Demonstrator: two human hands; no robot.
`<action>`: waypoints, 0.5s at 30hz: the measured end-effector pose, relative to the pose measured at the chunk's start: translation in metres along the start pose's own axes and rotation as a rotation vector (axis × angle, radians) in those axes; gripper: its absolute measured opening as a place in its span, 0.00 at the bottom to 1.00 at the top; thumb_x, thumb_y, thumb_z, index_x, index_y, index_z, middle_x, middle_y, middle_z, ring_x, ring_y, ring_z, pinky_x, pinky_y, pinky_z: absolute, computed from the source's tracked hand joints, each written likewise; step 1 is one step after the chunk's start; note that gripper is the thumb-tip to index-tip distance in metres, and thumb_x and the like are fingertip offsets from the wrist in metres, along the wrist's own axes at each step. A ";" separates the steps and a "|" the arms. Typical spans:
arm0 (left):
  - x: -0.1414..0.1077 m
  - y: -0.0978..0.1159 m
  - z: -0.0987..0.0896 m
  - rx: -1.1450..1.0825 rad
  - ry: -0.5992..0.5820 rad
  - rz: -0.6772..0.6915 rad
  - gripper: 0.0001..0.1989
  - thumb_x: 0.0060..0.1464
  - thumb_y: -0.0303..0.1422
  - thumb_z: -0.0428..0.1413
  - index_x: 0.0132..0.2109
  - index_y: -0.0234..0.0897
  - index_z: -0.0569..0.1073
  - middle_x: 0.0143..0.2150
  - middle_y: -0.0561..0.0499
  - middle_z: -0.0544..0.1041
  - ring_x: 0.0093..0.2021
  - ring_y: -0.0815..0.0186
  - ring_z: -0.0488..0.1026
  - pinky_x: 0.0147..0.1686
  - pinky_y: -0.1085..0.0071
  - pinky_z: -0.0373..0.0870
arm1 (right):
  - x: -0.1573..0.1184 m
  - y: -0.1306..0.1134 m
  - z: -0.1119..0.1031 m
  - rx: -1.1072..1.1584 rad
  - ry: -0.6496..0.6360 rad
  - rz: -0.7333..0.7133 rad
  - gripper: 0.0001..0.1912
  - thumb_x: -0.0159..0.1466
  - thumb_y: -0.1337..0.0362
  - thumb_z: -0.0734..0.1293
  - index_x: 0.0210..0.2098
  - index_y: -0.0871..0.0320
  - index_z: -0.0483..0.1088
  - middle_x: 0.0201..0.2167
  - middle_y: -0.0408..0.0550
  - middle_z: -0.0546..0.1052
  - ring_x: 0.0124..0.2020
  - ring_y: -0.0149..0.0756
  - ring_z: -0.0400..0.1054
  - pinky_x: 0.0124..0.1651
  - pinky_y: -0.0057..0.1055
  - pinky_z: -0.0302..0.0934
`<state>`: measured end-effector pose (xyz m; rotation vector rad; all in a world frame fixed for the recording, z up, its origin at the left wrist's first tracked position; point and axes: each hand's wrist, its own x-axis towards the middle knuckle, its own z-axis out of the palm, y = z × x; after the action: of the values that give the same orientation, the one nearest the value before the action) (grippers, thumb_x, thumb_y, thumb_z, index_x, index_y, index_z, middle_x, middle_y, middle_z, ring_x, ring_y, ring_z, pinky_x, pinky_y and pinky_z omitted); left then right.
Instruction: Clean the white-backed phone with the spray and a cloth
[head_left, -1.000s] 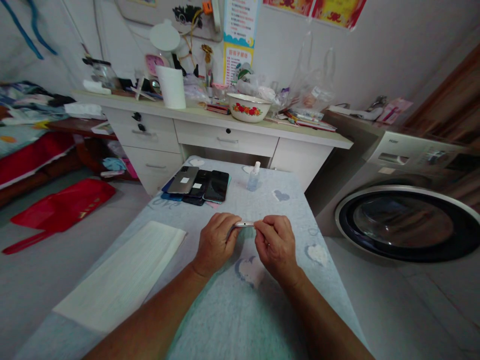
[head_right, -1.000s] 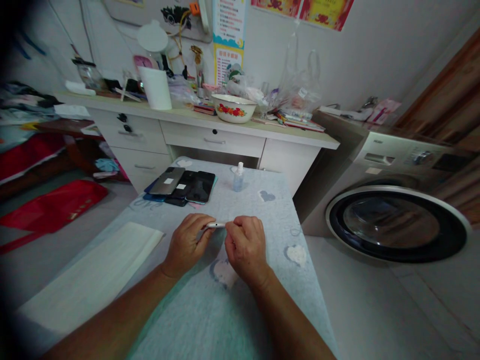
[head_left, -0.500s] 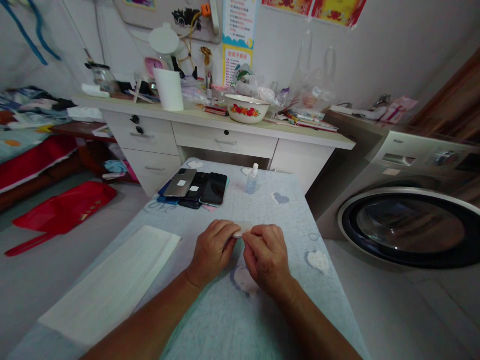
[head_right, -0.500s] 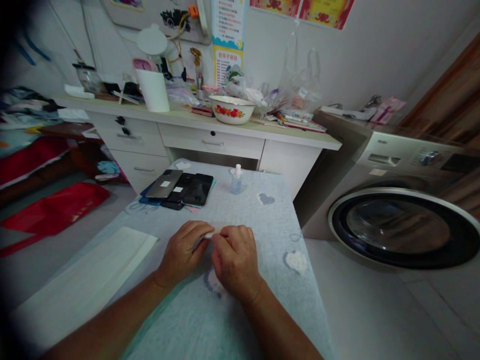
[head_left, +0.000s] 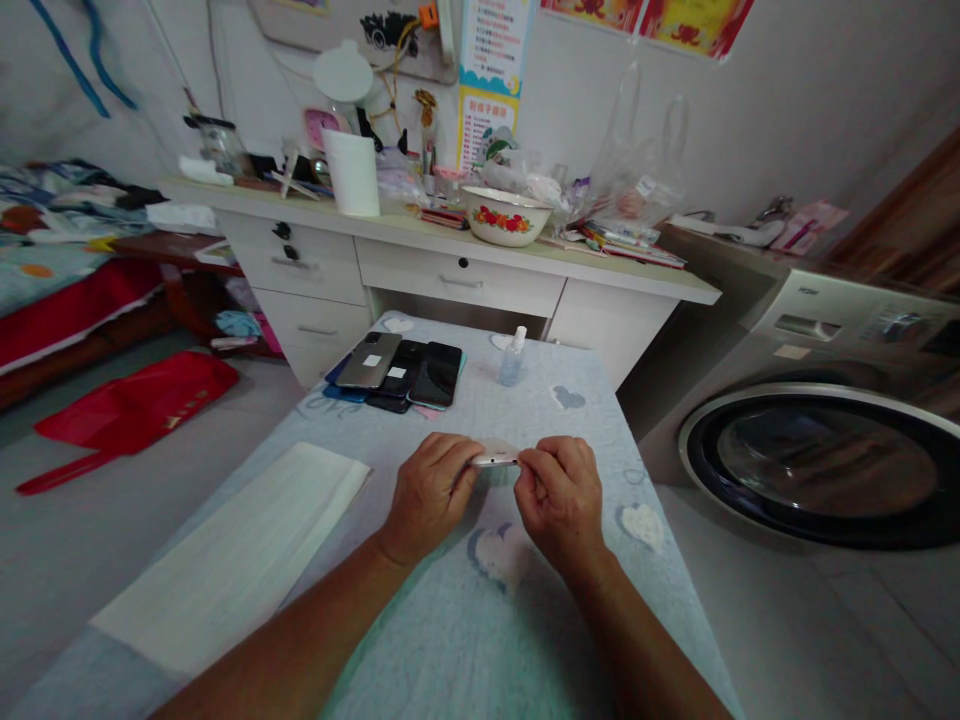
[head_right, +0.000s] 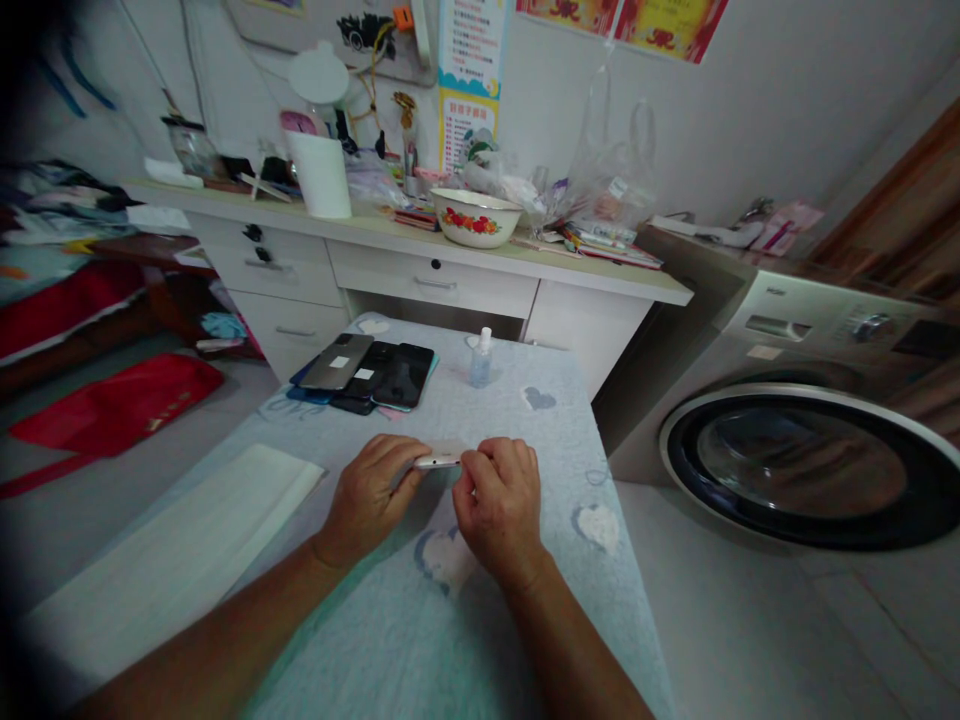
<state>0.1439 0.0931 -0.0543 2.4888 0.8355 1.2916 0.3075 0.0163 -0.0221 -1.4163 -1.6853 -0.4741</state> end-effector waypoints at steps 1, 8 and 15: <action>0.000 0.000 0.000 -0.004 0.001 0.005 0.09 0.57 0.27 0.52 0.44 0.36 0.72 0.39 0.47 0.75 0.41 0.62 0.70 0.42 0.65 0.69 | 0.000 -0.002 0.001 0.004 0.002 -0.010 0.08 0.58 0.75 0.64 0.34 0.58 0.71 0.31 0.48 0.69 0.35 0.37 0.61 0.38 0.36 0.58; 0.000 0.005 -0.002 -0.021 -0.017 0.014 0.08 0.58 0.29 0.50 0.43 0.36 0.73 0.38 0.47 0.76 0.41 0.61 0.71 0.41 0.64 0.70 | -0.004 -0.019 0.009 0.019 -0.057 -0.060 0.07 0.61 0.73 0.63 0.35 0.57 0.72 0.32 0.48 0.70 0.35 0.37 0.61 0.37 0.36 0.56; -0.001 0.001 -0.002 0.010 0.003 -0.006 0.08 0.58 0.28 0.51 0.44 0.37 0.73 0.40 0.47 0.76 0.42 0.62 0.72 0.43 0.65 0.70 | 0.000 -0.011 0.004 0.034 -0.029 -0.056 0.08 0.59 0.74 0.64 0.35 0.57 0.72 0.33 0.49 0.70 0.35 0.38 0.61 0.38 0.37 0.57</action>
<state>0.1422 0.0920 -0.0533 2.4910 0.8508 1.2925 0.2961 0.0161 -0.0222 -1.3609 -1.7517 -0.4562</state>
